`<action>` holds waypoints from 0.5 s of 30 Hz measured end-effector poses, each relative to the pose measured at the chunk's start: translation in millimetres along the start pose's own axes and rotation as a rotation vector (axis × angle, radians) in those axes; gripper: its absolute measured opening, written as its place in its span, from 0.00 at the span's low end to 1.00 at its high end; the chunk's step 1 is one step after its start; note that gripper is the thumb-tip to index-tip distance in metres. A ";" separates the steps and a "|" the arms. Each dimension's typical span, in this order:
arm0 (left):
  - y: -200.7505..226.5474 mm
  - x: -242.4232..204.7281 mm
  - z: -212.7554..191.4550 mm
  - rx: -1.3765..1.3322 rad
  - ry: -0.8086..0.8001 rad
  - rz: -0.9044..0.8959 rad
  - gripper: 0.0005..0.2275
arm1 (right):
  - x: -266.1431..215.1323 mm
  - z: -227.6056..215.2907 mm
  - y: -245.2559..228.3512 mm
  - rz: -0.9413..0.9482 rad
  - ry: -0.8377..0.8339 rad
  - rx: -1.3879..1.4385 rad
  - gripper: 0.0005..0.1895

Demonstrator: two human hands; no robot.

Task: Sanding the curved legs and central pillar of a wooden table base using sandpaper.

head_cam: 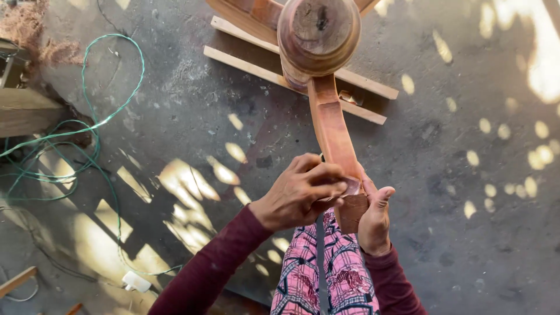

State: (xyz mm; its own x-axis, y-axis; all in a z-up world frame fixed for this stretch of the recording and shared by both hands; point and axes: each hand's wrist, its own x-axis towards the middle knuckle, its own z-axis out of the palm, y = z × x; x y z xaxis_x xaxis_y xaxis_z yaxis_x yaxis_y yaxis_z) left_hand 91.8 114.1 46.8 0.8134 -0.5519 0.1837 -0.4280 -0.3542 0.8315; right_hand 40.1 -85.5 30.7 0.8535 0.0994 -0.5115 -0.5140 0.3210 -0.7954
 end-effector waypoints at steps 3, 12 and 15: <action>1.6 20.3 2.0 0.055 -0.061 0.059 0.09 | 0.6 -0.3 -0.8 -0.002 -0.028 0.034 0.55; -2.6 14.7 11.3 0.052 -0.119 0.071 0.13 | -6.2 0.0 6.0 0.006 -0.007 -0.002 0.56; -6.0 23.3 18.1 -0.015 -0.066 0.091 0.14 | -0.3 0.2 -0.3 -0.018 -0.037 -0.011 0.56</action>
State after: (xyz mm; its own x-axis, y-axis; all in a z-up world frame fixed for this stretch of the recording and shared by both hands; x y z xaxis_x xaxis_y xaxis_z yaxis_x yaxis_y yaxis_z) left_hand 106.2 89.7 36.6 0.7436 -0.6300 0.2238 -0.4924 -0.2896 0.8208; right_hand 40.0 -85.4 31.2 0.8649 0.1285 -0.4852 -0.4997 0.3123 -0.8080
